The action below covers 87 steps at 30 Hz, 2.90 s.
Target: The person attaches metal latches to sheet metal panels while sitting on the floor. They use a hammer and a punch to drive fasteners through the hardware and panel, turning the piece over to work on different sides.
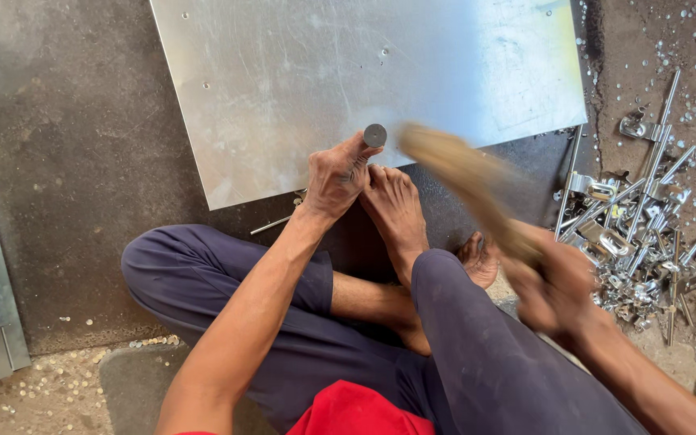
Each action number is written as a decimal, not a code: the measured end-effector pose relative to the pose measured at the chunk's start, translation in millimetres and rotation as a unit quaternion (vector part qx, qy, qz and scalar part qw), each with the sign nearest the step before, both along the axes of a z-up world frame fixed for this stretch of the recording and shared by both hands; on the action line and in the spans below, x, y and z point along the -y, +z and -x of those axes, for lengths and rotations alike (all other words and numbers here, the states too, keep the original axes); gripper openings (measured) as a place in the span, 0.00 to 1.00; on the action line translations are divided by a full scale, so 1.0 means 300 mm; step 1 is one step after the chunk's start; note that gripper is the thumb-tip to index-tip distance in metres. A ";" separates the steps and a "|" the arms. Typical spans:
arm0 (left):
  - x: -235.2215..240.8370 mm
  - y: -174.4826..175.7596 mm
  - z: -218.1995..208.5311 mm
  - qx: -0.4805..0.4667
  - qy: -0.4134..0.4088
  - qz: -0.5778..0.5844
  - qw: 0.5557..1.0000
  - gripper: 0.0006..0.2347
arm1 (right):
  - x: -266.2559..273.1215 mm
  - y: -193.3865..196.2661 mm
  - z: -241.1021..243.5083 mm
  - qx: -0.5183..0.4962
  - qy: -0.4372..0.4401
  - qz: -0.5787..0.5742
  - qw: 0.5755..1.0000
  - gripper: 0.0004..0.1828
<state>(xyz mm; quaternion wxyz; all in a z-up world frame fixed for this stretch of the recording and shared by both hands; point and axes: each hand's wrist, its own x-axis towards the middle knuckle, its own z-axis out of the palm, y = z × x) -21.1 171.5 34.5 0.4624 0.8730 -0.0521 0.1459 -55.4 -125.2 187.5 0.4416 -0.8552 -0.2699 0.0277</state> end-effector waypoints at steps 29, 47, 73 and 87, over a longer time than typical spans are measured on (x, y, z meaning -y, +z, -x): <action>0.029 0.000 -0.078 -0.077 -0.080 0.031 0.993 0.09 | 0.037 -0.021 0.028 0.033 -0.064 0.018 0.997 0.11; 0.071 -0.019 -0.212 -0.086 -0.095 0.127 0.984 0.13 | 0.079 -0.143 0.040 -0.186 -0.147 0.129 0.963 0.19; 0.113 -0.005 -0.267 -0.068 -0.095 0.153 0.981 0.08 | 0.058 -0.093 -0.035 -0.231 -0.183 0.137 0.946 0.16; 0.119 -0.013 -0.216 -0.029 -0.138 0.013 0.990 0.13 | 0.172 -0.143 0.094 -0.050 -0.179 0.017 0.982 0.12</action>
